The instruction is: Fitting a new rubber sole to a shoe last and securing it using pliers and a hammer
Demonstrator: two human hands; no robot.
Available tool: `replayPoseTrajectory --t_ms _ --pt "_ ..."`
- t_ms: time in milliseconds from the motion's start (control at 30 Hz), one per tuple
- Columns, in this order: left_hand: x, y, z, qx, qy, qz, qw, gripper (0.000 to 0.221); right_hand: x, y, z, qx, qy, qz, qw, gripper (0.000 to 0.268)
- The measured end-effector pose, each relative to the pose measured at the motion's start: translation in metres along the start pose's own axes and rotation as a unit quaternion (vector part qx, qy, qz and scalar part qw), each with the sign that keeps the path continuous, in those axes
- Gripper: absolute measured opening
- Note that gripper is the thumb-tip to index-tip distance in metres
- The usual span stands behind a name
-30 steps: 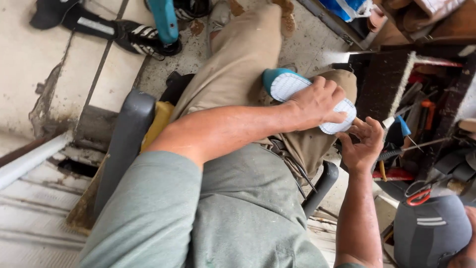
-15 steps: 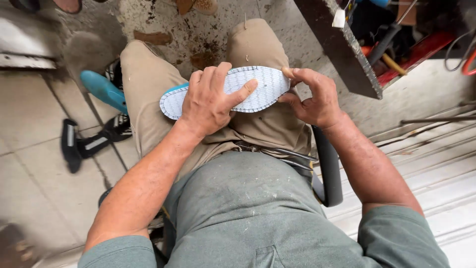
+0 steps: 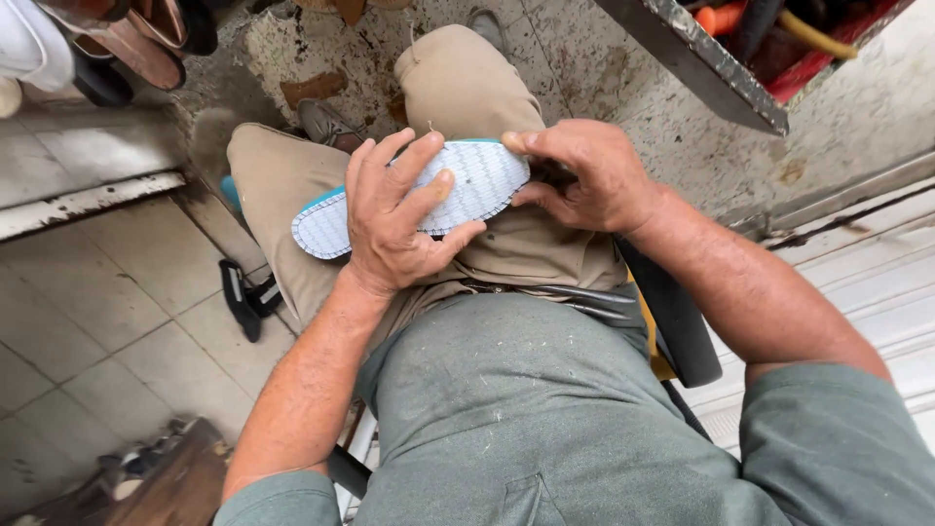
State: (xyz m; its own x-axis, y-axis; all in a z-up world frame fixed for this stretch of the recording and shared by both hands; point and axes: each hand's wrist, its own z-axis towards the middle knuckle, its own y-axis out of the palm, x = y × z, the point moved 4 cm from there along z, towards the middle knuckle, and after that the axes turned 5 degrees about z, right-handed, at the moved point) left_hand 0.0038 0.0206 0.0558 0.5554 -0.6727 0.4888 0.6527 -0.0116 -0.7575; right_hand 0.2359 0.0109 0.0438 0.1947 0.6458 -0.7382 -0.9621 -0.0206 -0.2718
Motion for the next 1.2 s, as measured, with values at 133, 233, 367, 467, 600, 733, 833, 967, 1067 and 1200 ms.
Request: replayPoseTrajectory --t_ms 133,233,367,467,600,733,833,967,1067,1200 --pt "0.003 -0.001 0.007 0.005 -0.008 -0.001 1.0 0.048 0.002 -0.003 0.005 -0.032 -0.025 -0.023 0.999 0.048" --pt "0.006 -0.002 0.012 0.003 -0.013 0.002 1.0 0.049 -0.004 -0.001 0.003 -0.035 -0.049 -0.06 0.996 0.04" --pt "0.004 -0.001 0.013 0.001 -0.02 0.007 1.0 0.054 -0.005 0.001 -0.001 -0.02 -0.082 -0.085 0.993 0.034" --pt "0.004 0.0 0.011 -0.002 -0.027 0.006 1.0 0.056 -0.006 0.002 -0.003 -0.014 -0.083 -0.086 0.993 0.031" --pt "0.005 0.0 0.012 0.004 -0.018 0.008 1.0 0.054 -0.003 0.003 -0.007 -0.03 -0.098 -0.107 0.989 0.028" --pt "0.004 0.004 0.01 0.01 -0.022 0.02 1.0 0.053 0.0 0.004 -0.009 -0.045 -0.088 -0.115 0.988 0.026" --pt "0.003 0.006 0.01 0.014 -0.022 0.024 0.999 0.052 0.0 0.004 -0.008 -0.054 -0.079 -0.131 0.987 0.029" --pt "0.001 0.007 0.011 -0.006 -0.035 0.03 0.999 0.052 -0.01 0.007 -0.011 -0.059 -0.032 -0.217 0.974 0.037" --pt "-0.006 0.013 0.009 -0.005 -0.039 0.055 0.998 0.053 -0.042 0.009 -0.031 -0.059 0.015 -0.321 0.945 0.043" --pt "-0.009 0.019 0.008 -0.002 -0.061 0.059 0.996 0.048 -0.084 0.01 -0.095 -0.271 0.049 -0.271 0.922 0.028"
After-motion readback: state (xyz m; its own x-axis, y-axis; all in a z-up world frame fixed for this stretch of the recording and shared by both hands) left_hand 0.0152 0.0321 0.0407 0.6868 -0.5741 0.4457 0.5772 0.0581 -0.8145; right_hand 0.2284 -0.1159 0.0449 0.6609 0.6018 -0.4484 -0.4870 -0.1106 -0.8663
